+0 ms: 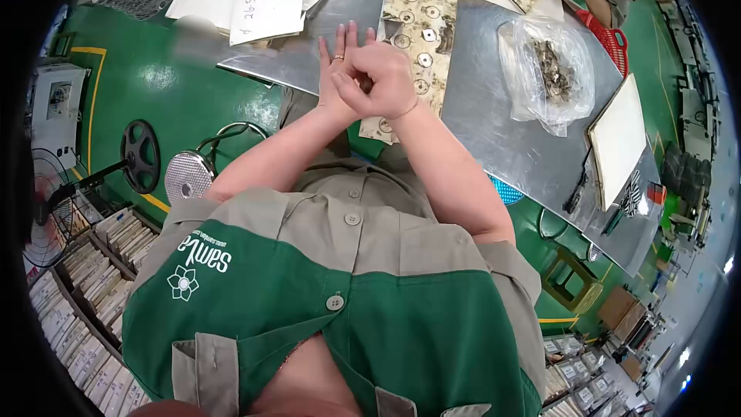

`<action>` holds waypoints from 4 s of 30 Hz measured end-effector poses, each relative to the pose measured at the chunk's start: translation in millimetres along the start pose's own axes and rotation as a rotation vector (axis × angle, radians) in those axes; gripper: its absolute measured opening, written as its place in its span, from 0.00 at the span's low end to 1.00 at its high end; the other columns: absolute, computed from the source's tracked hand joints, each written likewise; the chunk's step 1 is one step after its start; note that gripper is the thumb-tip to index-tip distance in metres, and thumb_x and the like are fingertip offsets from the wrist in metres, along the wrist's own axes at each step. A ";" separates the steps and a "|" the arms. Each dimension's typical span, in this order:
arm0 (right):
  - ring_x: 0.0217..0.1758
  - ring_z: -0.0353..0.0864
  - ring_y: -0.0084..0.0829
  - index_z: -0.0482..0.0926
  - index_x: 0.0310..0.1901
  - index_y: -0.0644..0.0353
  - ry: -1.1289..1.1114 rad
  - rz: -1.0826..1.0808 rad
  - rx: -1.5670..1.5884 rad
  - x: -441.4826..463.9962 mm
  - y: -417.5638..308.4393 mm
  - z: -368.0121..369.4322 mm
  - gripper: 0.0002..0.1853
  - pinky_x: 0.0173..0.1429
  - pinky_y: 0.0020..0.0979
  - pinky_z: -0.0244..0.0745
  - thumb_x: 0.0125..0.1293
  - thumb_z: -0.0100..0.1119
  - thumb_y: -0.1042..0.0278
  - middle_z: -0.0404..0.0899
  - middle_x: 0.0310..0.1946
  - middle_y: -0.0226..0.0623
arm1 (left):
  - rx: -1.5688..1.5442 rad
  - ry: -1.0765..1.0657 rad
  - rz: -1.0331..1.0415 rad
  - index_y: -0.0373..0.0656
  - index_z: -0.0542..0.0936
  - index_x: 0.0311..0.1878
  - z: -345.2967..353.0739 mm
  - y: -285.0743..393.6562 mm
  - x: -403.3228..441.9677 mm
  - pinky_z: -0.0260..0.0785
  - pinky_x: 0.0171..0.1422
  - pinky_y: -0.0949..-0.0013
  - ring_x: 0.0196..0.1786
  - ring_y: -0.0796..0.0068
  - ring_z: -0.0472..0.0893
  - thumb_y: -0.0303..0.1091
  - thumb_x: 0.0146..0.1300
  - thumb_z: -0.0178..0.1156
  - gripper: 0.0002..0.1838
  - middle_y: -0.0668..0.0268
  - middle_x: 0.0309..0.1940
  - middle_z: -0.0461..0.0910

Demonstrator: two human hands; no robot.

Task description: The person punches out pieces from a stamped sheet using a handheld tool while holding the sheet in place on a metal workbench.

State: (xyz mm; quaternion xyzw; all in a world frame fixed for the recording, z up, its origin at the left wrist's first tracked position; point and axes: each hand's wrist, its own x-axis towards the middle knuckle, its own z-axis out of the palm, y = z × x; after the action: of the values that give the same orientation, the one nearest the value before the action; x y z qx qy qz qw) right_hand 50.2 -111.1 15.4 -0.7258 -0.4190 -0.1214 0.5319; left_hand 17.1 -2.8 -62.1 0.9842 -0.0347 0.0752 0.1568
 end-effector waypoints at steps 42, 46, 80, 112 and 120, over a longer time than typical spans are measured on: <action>0.20 0.73 0.38 0.77 0.22 0.60 -0.060 -0.084 0.087 -10.0 -6.3 4.2 0.09 0.30 0.34 0.67 0.55 0.65 0.69 0.72 0.17 0.38 | 0.398 0.175 0.047 0.42 0.54 0.82 37.4 -12.0 5.5 0.23 0.83 0.30 0.85 0.41 0.44 0.61 0.64 0.55 0.50 0.40 0.81 0.49; 0.20 0.72 0.37 0.78 0.23 0.61 -0.001 -0.017 0.027 13.7 5.0 4.5 0.09 0.29 0.33 0.66 0.56 0.65 0.67 0.73 0.18 0.38 | 0.005 0.038 0.022 0.39 0.54 0.82 -6.2 -1.0 1.9 0.22 0.83 0.30 0.85 0.40 0.44 0.58 0.64 0.55 0.49 0.39 0.81 0.48; 0.20 0.72 0.38 0.77 0.22 0.58 -0.019 -0.025 0.019 3.8 3.8 8.9 0.08 0.27 0.35 0.67 0.51 0.68 0.69 0.73 0.16 0.35 | 0.250 0.030 0.009 0.42 0.52 0.83 12.8 -2.5 -1.5 0.25 0.82 0.30 0.85 0.40 0.43 0.67 0.62 0.53 0.53 0.42 0.82 0.47; 0.19 0.77 0.38 0.78 0.20 0.55 0.043 -0.003 -0.105 6.7 11.0 6.2 0.11 0.27 0.34 0.73 0.55 0.68 0.66 0.75 0.15 0.36 | -0.007 -0.025 -0.063 0.40 0.57 0.81 -26.5 10.9 1.7 0.22 0.84 0.33 0.86 0.43 0.43 0.61 0.63 0.57 0.49 0.40 0.82 0.47; 0.19 0.72 0.37 0.80 0.23 0.59 0.036 -0.071 -0.067 10.9 5.9 17.1 0.07 0.28 0.33 0.68 0.56 0.65 0.68 0.72 0.16 0.38 | 0.237 0.033 0.013 0.42 0.54 0.82 6.3 0.0 -5.5 0.28 0.82 0.28 0.85 0.41 0.44 0.62 0.69 0.47 0.46 0.41 0.82 0.48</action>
State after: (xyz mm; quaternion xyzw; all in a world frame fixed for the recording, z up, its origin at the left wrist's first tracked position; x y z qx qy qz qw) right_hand 56.6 -91.4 11.3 -0.7255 -0.4304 -0.1673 0.5103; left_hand 12.5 -4.5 -69.0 0.9942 -0.0292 0.0961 0.0395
